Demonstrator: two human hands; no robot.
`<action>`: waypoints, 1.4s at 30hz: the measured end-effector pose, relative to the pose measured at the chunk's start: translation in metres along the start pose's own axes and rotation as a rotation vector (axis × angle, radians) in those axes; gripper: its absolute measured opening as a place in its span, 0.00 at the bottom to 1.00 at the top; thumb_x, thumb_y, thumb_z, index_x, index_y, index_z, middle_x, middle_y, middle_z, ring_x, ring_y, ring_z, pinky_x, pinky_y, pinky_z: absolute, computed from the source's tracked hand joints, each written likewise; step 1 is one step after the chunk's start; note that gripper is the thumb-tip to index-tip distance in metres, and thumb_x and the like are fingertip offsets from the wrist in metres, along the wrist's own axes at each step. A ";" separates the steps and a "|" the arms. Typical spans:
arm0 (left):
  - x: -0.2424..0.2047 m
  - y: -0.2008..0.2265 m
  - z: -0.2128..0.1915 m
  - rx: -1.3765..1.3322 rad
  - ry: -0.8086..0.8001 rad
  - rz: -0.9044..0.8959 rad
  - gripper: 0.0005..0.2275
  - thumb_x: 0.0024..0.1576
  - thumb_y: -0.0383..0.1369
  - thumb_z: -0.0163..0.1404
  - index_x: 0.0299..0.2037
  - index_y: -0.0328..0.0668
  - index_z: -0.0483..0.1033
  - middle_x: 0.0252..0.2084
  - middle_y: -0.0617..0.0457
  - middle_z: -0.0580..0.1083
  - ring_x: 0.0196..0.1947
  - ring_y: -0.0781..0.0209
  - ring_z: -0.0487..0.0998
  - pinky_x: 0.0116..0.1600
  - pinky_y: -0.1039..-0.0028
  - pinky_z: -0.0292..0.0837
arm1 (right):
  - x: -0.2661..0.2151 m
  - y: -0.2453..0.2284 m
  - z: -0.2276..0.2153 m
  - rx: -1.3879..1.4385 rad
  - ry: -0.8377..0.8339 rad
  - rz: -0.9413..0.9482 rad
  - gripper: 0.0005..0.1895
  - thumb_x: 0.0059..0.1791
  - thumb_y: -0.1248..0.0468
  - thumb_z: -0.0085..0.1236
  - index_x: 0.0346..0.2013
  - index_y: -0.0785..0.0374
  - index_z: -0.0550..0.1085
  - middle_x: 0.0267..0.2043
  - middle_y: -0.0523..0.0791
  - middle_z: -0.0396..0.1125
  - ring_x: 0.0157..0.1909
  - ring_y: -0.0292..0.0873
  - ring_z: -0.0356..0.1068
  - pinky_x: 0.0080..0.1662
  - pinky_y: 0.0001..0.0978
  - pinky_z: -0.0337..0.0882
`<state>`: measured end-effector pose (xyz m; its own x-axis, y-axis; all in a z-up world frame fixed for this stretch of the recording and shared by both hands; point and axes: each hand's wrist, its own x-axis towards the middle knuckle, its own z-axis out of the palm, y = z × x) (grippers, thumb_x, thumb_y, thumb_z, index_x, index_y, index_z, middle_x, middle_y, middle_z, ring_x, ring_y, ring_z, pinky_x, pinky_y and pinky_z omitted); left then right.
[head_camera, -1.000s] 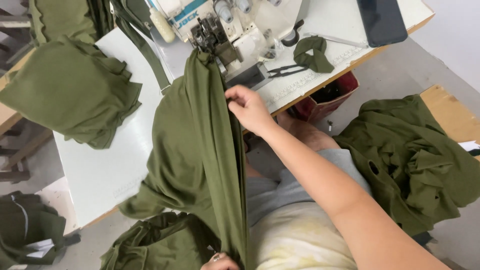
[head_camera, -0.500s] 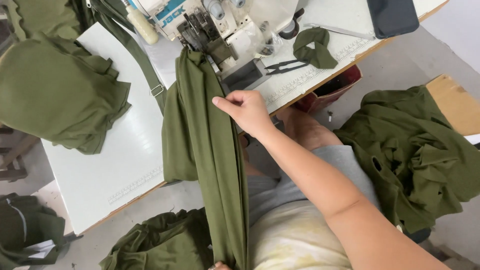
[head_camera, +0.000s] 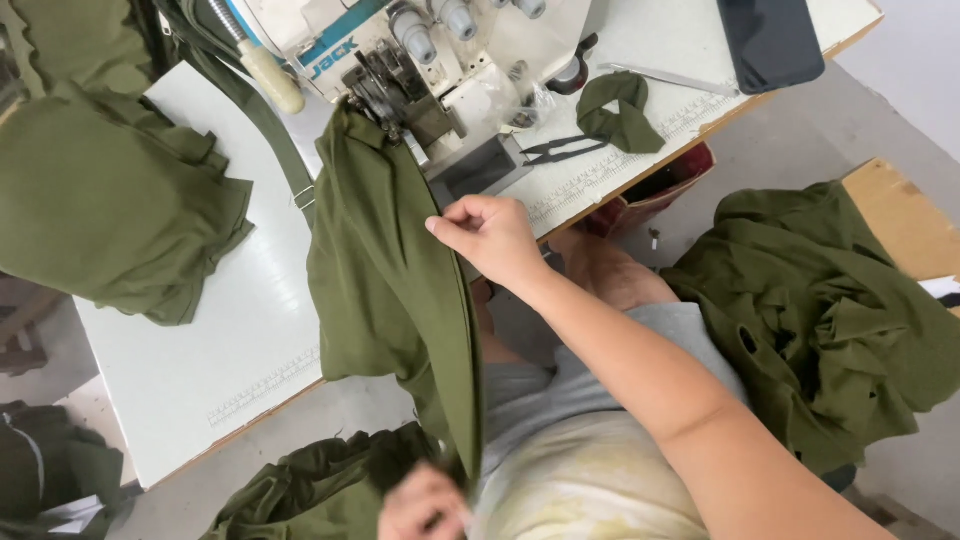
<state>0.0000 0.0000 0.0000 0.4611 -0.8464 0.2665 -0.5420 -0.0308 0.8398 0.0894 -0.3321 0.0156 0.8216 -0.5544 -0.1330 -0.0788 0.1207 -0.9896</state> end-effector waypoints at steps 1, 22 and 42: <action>0.005 -0.020 0.004 -0.002 -0.001 -0.004 0.07 0.57 0.32 0.57 0.26 0.46 0.81 0.28 0.56 0.76 0.28 0.61 0.74 0.35 0.76 0.69 | 0.004 0.004 -0.002 -0.001 0.000 0.005 0.10 0.47 0.60 0.67 0.23 0.59 0.79 0.22 0.35 0.70 0.25 0.27 0.63 0.32 0.19 0.65; 0.109 0.110 -0.197 1.009 -0.086 -0.093 0.07 0.41 0.37 0.56 0.12 0.62 0.75 0.28 0.67 0.78 0.45 0.60 0.80 0.67 0.57 0.57 | 0.015 0.028 0.018 0.372 0.010 -0.013 0.20 0.48 0.71 0.63 0.31 0.57 0.58 0.32 0.47 0.69 0.27 0.42 0.76 0.33 0.31 0.82; 0.012 0.061 -0.028 0.199 0.041 0.259 0.11 0.62 0.38 0.52 0.33 0.39 0.79 0.33 0.48 0.74 0.30 0.53 0.76 0.40 0.69 0.76 | 0.016 0.039 0.020 0.767 0.026 0.253 0.16 0.47 0.61 0.69 0.28 0.50 0.65 0.23 0.35 0.64 0.24 0.33 0.67 0.27 0.25 0.68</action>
<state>-0.0078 0.0024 0.0678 0.3152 -0.8177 0.4816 -0.7696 0.0766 0.6339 0.1111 -0.3200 -0.0236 0.8163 -0.4526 -0.3589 0.1563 0.7711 -0.6172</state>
